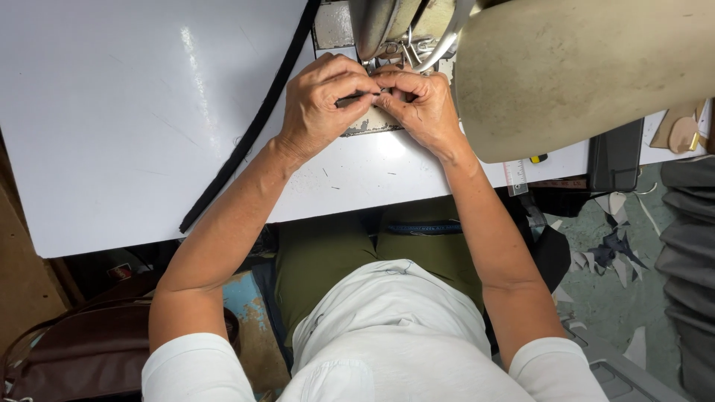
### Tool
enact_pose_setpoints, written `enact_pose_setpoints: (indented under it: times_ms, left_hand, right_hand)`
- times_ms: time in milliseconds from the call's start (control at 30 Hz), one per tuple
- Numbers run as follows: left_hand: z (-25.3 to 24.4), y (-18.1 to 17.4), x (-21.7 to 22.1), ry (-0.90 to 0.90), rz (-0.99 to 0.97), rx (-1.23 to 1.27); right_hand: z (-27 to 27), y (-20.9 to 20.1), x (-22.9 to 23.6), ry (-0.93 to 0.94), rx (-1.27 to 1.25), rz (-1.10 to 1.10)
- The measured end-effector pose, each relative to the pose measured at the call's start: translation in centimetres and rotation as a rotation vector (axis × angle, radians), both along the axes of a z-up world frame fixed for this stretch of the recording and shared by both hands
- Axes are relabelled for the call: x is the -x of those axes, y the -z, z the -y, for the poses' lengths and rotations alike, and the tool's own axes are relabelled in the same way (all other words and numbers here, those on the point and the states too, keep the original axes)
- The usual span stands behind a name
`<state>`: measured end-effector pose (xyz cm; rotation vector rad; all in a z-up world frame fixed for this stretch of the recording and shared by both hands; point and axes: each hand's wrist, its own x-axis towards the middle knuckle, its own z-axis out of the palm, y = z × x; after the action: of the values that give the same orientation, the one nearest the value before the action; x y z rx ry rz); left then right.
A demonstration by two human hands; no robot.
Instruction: The person threads a needle on a sewing machine, then sews a black strap. They measure the strap with a ruler and cut it with scissors. The person repeats the process with another strap, sewing and cutting it to size.
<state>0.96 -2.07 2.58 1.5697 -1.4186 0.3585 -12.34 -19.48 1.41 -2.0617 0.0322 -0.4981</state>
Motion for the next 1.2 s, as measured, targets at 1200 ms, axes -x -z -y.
enact_pose_setpoints:
  times_ms: [1200]
  left_hand:
    - [-1.3, -0.4, -0.9, -0.045, -0.059, -0.207]
  right_hand:
    - [-0.7, -0.6, -0.5, -0.014, 0.174, 0.108]
